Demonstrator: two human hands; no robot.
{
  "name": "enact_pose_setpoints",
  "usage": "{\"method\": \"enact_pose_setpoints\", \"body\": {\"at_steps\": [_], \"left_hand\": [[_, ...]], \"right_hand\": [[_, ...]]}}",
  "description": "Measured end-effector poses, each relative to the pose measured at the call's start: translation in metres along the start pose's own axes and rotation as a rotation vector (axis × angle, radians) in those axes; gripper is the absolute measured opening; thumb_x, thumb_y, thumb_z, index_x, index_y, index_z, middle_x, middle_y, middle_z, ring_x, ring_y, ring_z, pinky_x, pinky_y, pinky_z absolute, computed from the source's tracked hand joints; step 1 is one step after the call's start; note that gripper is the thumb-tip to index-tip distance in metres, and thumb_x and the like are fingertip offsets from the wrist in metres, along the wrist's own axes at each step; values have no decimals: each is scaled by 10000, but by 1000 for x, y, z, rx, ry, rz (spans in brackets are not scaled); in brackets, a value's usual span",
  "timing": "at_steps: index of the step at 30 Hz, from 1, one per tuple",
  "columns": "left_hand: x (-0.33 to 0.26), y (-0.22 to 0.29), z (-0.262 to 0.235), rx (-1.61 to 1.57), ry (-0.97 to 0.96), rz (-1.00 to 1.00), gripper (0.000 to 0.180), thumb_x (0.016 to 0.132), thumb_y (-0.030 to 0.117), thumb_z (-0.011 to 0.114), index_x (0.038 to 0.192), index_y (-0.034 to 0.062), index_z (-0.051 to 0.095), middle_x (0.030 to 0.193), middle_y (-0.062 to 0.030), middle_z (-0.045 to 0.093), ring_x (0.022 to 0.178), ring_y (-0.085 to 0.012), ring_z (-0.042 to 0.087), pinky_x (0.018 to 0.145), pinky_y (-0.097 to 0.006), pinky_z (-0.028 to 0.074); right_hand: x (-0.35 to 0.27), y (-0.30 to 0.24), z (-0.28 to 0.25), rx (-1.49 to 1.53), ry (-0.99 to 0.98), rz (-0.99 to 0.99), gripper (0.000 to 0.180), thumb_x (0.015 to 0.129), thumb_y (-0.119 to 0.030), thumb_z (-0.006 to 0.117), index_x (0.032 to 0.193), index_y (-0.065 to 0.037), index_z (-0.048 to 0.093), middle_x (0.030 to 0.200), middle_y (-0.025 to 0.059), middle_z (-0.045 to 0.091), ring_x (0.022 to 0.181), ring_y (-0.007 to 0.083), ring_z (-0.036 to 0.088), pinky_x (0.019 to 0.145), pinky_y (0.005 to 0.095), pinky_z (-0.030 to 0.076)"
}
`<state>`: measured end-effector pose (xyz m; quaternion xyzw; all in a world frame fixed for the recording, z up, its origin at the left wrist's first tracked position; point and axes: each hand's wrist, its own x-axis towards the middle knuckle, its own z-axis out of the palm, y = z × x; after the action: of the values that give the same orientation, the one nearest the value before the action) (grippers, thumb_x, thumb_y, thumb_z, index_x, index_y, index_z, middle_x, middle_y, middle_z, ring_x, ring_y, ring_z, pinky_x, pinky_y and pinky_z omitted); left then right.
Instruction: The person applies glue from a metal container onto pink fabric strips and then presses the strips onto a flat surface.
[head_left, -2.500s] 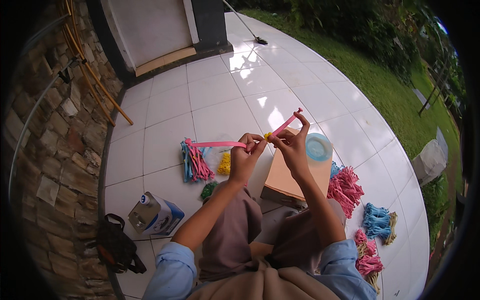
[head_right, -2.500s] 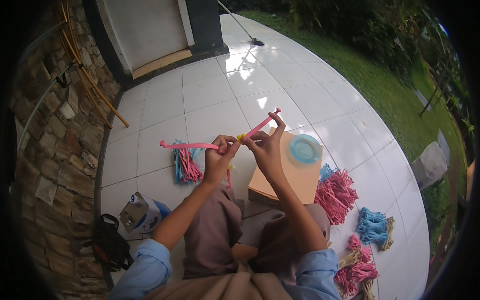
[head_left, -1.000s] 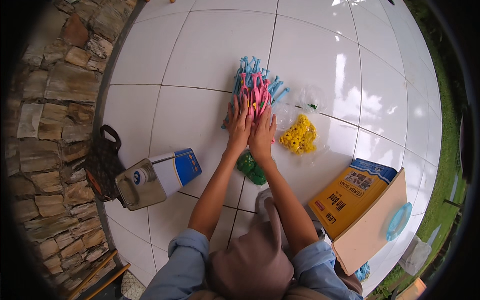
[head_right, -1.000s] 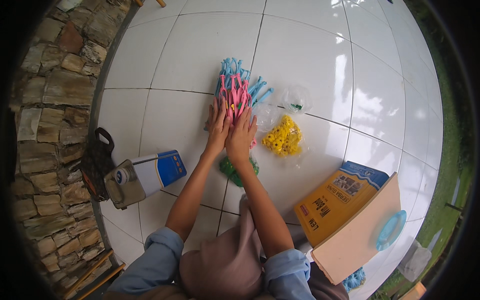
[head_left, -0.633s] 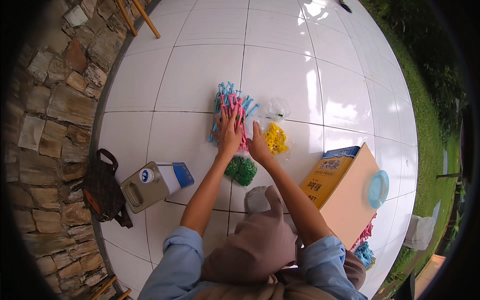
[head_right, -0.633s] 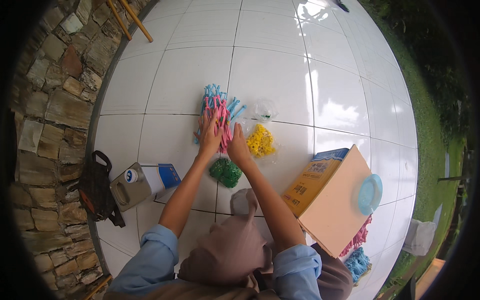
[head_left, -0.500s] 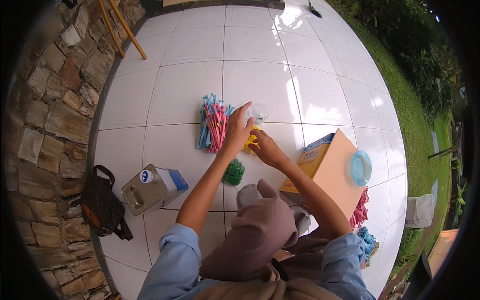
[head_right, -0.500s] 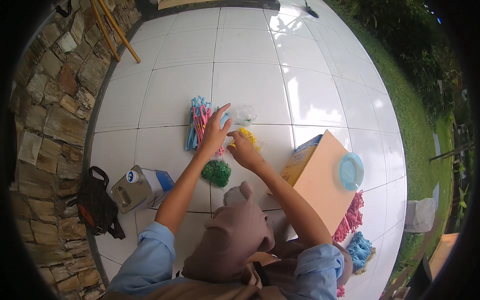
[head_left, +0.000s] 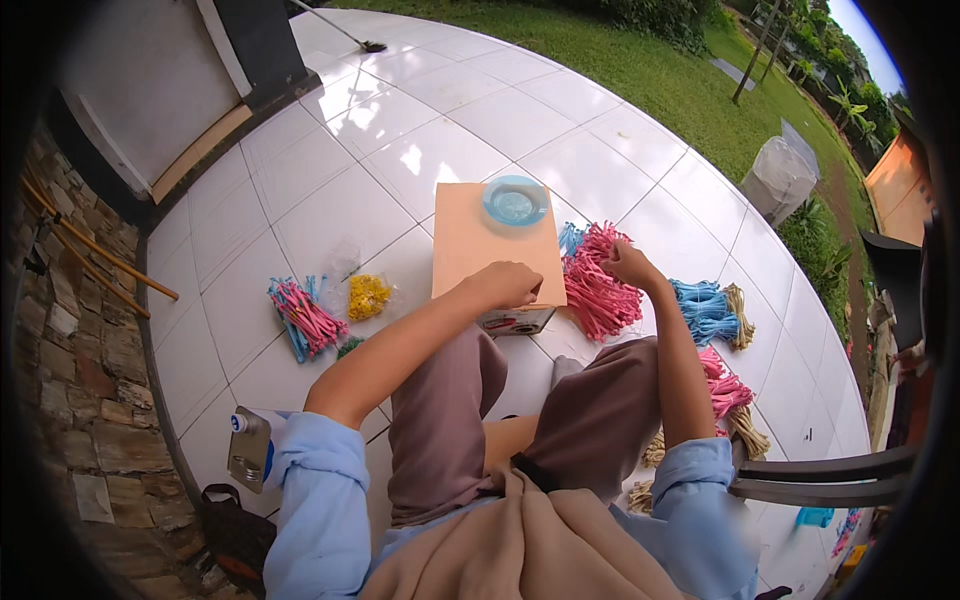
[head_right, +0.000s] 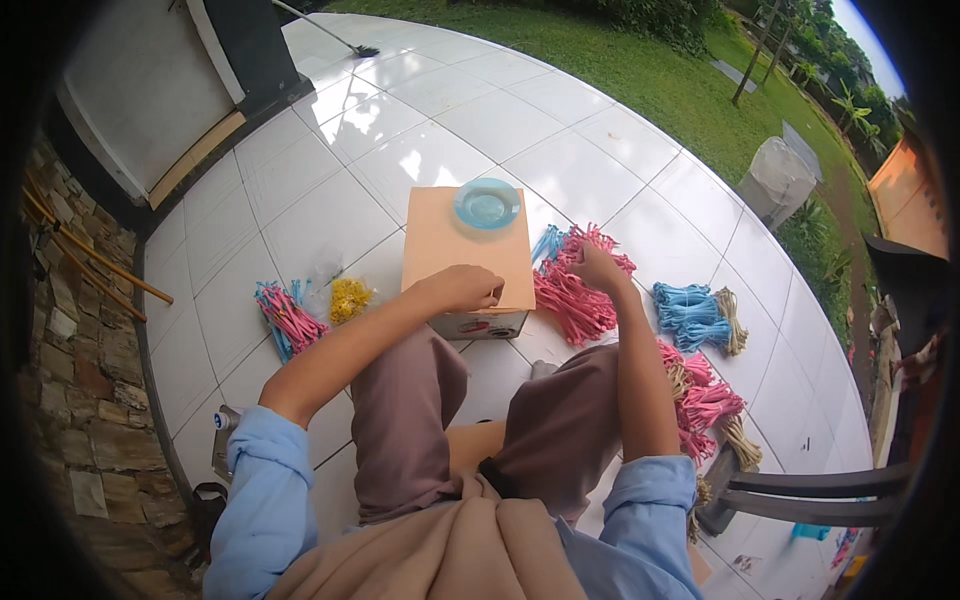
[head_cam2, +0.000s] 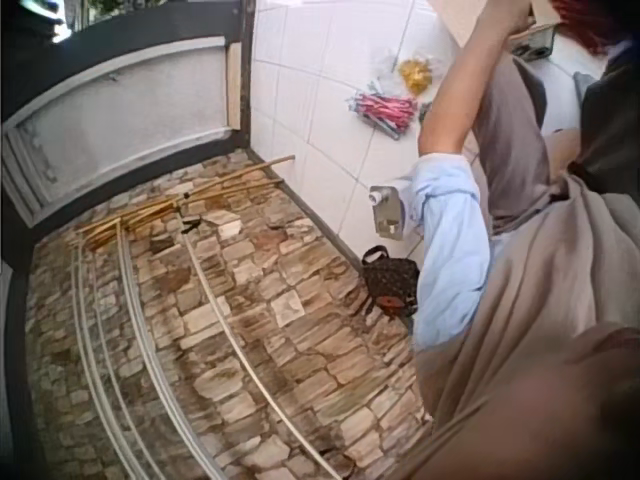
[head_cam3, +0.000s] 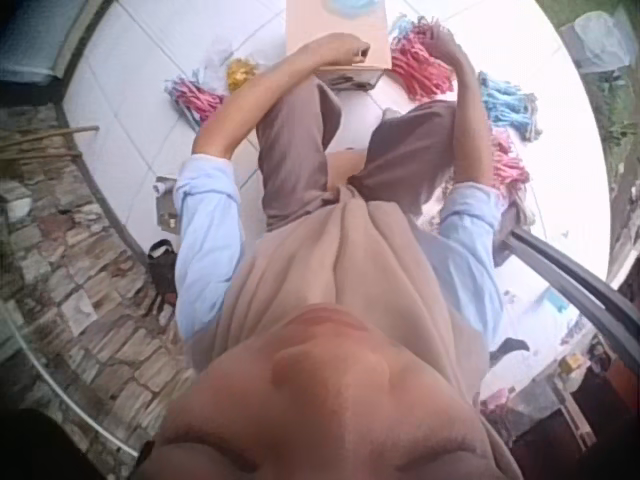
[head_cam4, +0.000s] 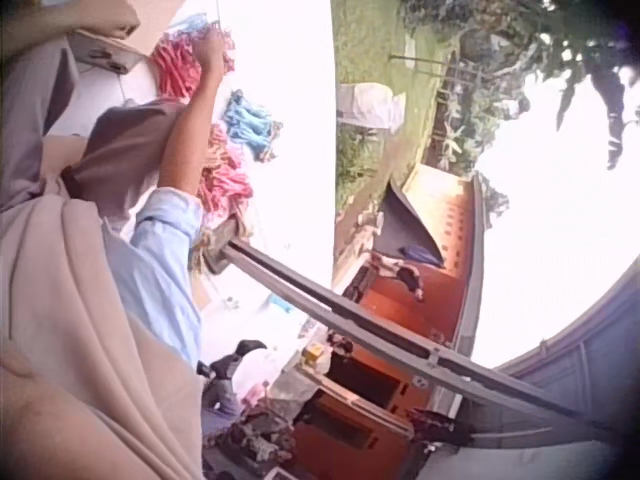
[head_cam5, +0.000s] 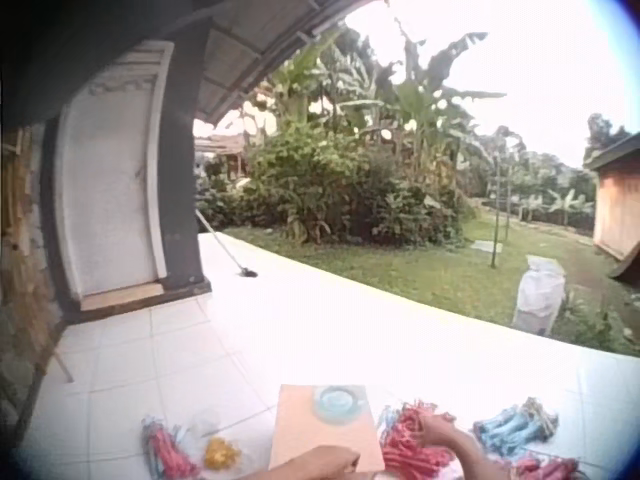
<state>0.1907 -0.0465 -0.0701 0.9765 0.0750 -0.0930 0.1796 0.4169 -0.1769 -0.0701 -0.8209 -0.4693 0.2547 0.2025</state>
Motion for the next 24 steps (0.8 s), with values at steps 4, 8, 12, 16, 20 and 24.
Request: {"method": "enact_pose_setpoints", "body": {"at_steps": [4,8,12,16,20,24], "left_hand": [[45,31,26,100,-95,101,185,806,222,554,925,87,599,869,-101,638,835,-268,616,745,-409,472],[106,52,52,129,10,243,199,804,243,570,946,107,601,922,-73,636,864,-274,616,762,-417,476],[130,65,66,165,-135,121,202,806,253,579,964,128,600,947,-63,634,887,-265,617,752,-431,475],[142,47,74,218,-338,320,267,796,288,596,1031,162,607,953,-88,638,918,-241,617,786,-427,475],[170,15,82,148,-276,226,299,769,271,636,1016,105,603,1035,-113,596,1025,-281,561,841,-436,457],[196,-6,103,283,-139,174,376,752,267,649,1048,50,568,1162,-167,520,1107,-314,498,851,-468,448]], "right_hand": [[14,56,7,95,-448,228,208,808,-195,635,781,-5,557,693,74,613,577,151,607,493,306,503],[25,62,13,135,-376,38,199,790,-177,658,776,14,606,697,102,636,592,162,604,538,288,489],[11,52,21,-219,-337,-55,212,797,-196,617,779,9,666,722,115,665,638,198,627,606,350,485],[7,79,20,60,-509,-10,265,854,-201,508,823,-9,688,736,105,667,678,218,631,664,345,481],[18,144,45,181,-351,101,260,877,-190,491,875,2,665,766,91,669,698,166,629,660,312,500],[23,178,98,52,254,66,219,781,-94,548,965,-1,621,1048,177,587,984,299,547,872,386,431]]}}
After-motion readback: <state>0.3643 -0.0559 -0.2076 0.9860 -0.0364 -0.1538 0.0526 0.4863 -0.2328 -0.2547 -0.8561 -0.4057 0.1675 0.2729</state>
